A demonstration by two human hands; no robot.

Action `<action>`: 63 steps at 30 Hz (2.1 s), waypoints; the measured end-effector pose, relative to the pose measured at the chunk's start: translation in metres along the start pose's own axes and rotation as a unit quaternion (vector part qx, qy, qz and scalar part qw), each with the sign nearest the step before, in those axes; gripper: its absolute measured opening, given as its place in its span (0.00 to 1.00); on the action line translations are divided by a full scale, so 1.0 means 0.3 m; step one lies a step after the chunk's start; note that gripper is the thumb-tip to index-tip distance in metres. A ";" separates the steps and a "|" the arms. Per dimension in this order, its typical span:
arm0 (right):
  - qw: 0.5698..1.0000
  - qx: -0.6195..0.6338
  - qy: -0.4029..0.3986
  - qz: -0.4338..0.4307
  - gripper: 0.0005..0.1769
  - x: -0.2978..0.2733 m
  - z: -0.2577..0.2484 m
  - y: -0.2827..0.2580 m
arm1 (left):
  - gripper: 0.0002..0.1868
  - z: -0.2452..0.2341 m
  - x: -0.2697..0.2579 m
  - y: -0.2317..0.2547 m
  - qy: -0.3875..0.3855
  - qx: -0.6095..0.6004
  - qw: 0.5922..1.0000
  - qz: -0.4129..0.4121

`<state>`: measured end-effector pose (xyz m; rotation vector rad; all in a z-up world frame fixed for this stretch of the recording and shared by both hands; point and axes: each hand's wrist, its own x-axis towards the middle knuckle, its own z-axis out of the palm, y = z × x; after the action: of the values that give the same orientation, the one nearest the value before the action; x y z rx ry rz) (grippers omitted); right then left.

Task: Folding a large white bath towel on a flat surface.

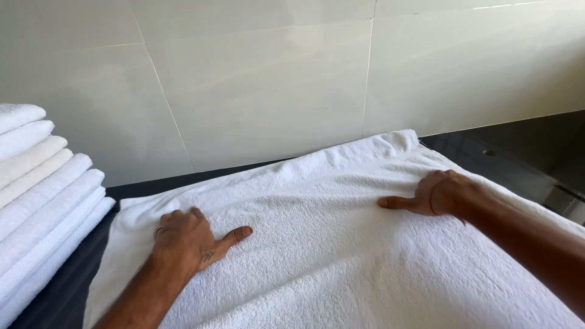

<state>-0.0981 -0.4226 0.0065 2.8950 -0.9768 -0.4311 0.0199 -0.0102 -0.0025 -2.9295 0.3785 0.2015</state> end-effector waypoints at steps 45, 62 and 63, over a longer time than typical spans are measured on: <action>0.962 0.145 0.133 -0.187 0.66 0.164 0.023 -0.227 | 0.63 0.062 0.046 0.079 0.058 -0.142 0.962 0.225; 0.982 0.150 0.101 -0.056 0.66 0.069 0.025 -0.181 | 0.54 0.022 0.110 0.165 0.147 0.112 0.975 0.124; 0.982 0.153 0.105 -0.028 0.67 0.082 0.024 -0.171 | 0.49 0.041 0.095 0.193 0.168 0.110 0.973 0.111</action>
<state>-0.0513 -0.3961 -0.0138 3.1574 -1.0093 0.0287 0.0305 -0.0696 -0.0282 -2.6921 0.7283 -0.2945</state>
